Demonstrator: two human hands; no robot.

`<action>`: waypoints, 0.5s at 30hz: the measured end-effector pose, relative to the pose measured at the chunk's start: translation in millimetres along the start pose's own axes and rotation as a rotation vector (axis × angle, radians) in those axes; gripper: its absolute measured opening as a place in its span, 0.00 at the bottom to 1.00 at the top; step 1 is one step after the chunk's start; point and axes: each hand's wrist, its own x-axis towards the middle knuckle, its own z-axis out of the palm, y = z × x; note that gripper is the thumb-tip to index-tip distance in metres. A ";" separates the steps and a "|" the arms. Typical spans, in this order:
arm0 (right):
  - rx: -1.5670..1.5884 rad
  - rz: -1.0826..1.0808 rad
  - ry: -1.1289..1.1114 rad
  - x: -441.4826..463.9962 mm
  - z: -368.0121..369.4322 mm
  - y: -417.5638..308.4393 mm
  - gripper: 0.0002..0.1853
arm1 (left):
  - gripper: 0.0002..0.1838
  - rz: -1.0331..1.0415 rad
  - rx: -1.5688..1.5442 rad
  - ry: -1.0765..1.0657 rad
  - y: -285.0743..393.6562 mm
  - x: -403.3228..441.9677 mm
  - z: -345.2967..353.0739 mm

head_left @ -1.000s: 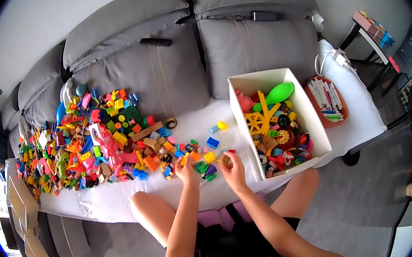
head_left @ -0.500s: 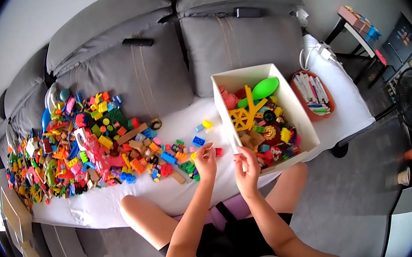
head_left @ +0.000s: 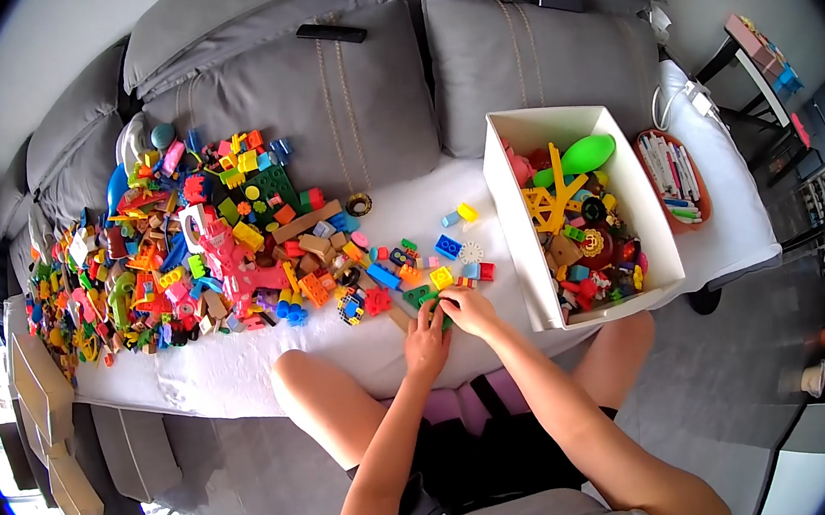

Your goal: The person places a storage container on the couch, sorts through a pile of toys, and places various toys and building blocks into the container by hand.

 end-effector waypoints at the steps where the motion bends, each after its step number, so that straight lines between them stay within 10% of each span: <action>1: 0.073 -0.015 0.008 -2.4 2.7 10.1 0.10 | 0.29 -0.010 0.011 0.014 1.4 -0.3 1.2; 9: -0.117 0.092 0.223 -39.5 3.2 47.9 0.15 | 0.19 0.151 0.143 0.142 -5.3 -16.4 11.6; 15: 0.847 0.511 0.338 -62.0 -5.8 15.8 0.15 | 0.15 0.047 0.103 0.146 -7.9 -10.1 23.2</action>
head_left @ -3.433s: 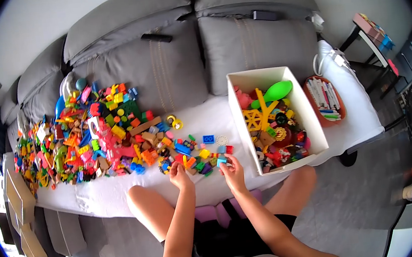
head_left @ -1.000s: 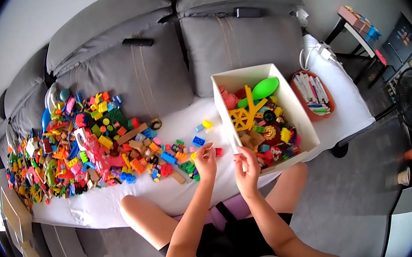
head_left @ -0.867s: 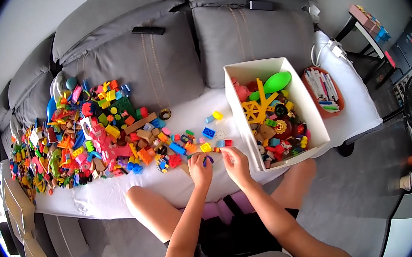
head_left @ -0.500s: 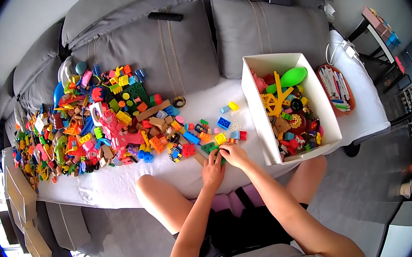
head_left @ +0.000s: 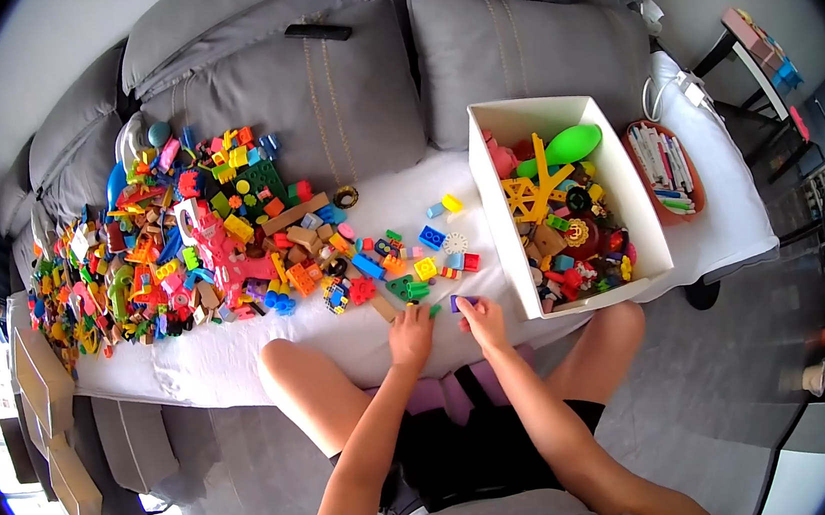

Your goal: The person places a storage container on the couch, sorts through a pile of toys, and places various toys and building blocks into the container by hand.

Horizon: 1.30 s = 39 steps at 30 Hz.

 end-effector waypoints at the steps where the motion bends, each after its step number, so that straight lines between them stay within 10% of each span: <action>1: 0.003 0.107 -0.030 -8.1 0.3 -16.7 0.15 | 0.14 -0.135 -0.123 0.019 1.2 7.3 2.1; 6: 0.224 -0.217 -0.065 -47.0 -4.3 -94.9 0.12 | 0.12 -0.539 -0.975 0.261 52.3 78.7 -4.8; 10: 0.212 -0.590 0.141 -38.1 -32.9 -127.8 0.23 | 0.16 -0.449 -1.380 -0.087 138.5 127.7 -46.6; 15: 0.142 -0.736 0.357 -33.7 -44.8 -139.9 0.32 | 0.15 -0.127 -1.019 0.071 144.8 109.2 -33.9; 20: -0.159 -0.687 -0.046 -21.9 -9.2 -96.2 0.12 | 0.17 -0.003 -0.019 0.086 64.8 57.6 -16.7; 27: -1.156 -0.411 -0.122 37.6 27.7 -26.1 0.25 | 0.14 -0.035 0.039 -0.065 5.5 8.7 -19.1; 35: -0.829 -0.688 0.042 66.4 11.1 33.5 0.15 | 0.17 -0.164 0.025 0.005 2.4 20.6 -15.0; 39: -0.508 -0.502 0.061 50.3 12.5 42.7 0.15 | 0.21 -0.278 0.019 -0.057 -7.5 47.0 -9.4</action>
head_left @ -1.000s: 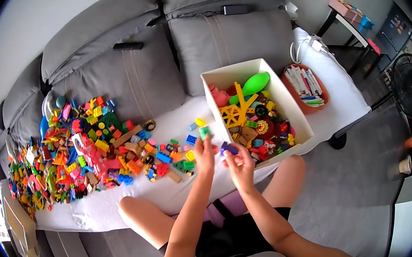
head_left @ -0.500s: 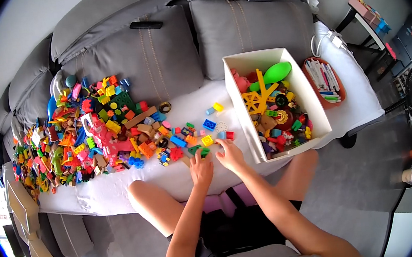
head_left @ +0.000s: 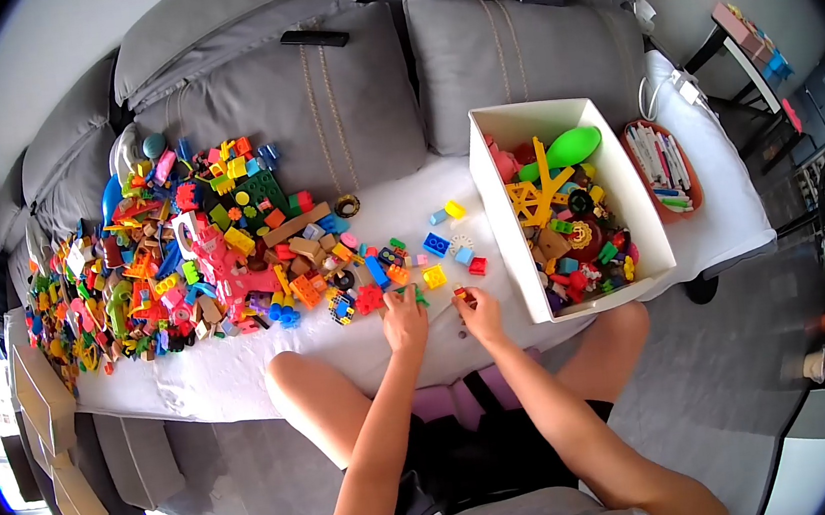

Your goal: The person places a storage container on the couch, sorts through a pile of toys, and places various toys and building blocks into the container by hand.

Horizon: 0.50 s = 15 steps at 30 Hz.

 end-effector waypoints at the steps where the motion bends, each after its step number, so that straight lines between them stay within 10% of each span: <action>1: 0.099 0.085 -0.031 -0.5 -4.9 -15.1 0.15 | 0.21 -0.050 -0.006 -0.018 1.3 4.7 -4.1; 8: 0.541 0.321 -0.135 -15.9 -40.7 -85.1 0.15 | 0.20 -0.123 -0.331 0.397 -20.4 27.4 11.3; 11: 0.534 0.089 -0.010 -15.5 -73.7 -123.0 0.15 | 0.17 -0.410 -1.013 0.283 29.7 40.9 -6.3; 15: 0.509 -0.185 0.254 2.2 -122.2 -143.4 0.19 | 0.21 -0.167 -1.273 0.064 133.0 56.9 -42.9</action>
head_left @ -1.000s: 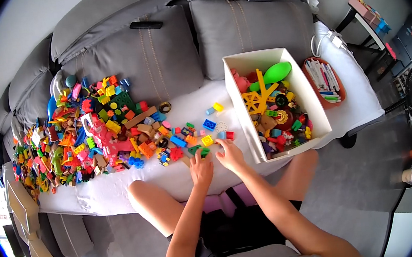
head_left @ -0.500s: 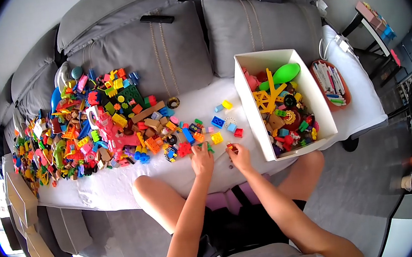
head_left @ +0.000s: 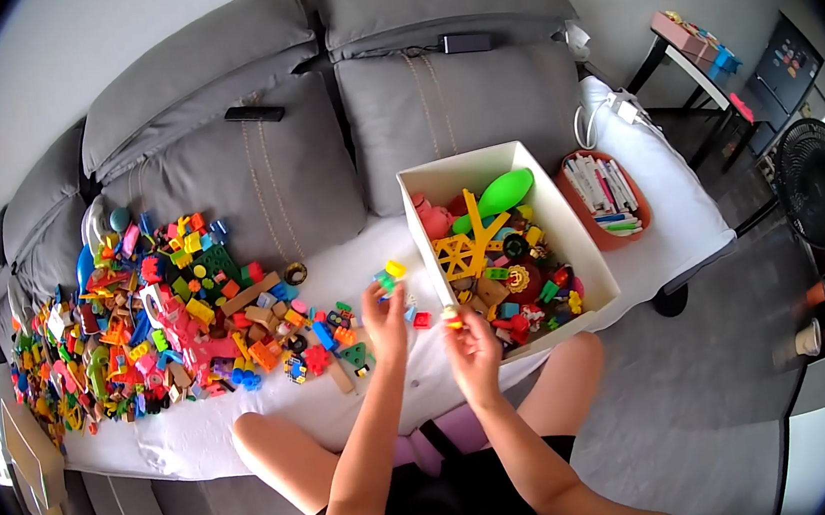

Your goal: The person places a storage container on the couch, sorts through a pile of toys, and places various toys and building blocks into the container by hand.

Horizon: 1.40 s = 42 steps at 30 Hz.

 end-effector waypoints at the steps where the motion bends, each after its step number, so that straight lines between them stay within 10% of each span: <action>1: 0.005 -0.028 0.094 11.0 -7.2 -9.6 0.22 | 0.22 0.036 -0.074 -0.157 14.0 -3.2 18.7; 6: -0.084 -0.014 0.349 19.3 -25.6 -5.8 0.31 | 0.18 0.172 -0.007 -0.198 14.3 -6.6 29.9; 10: -0.189 -0.104 -0.072 -6.5 -6.3 24.1 0.17 | 0.04 0.211 0.495 0.089 -44.6 -17.5 -41.6; 16: -0.840 -0.032 -0.219 -18.1 37.3 126.6 0.30 | 0.10 0.233 1.017 -0.368 -90.1 -89.6 -78.2; 28: -0.749 0.114 -0.319 -33.8 19.0 175.6 0.20 | 0.10 0.401 1.026 0.067 -82.5 -63.5 -120.3; 35: -0.680 0.151 -0.238 -74.7 17.5 163.1 0.21 | 0.12 0.383 1.351 -0.157 -102.4 -66.6 -120.8; 42: -0.568 0.274 -0.328 -65.0 12.7 158.1 0.22 | 0.10 0.256 0.777 0.042 -110.4 -46.4 -126.0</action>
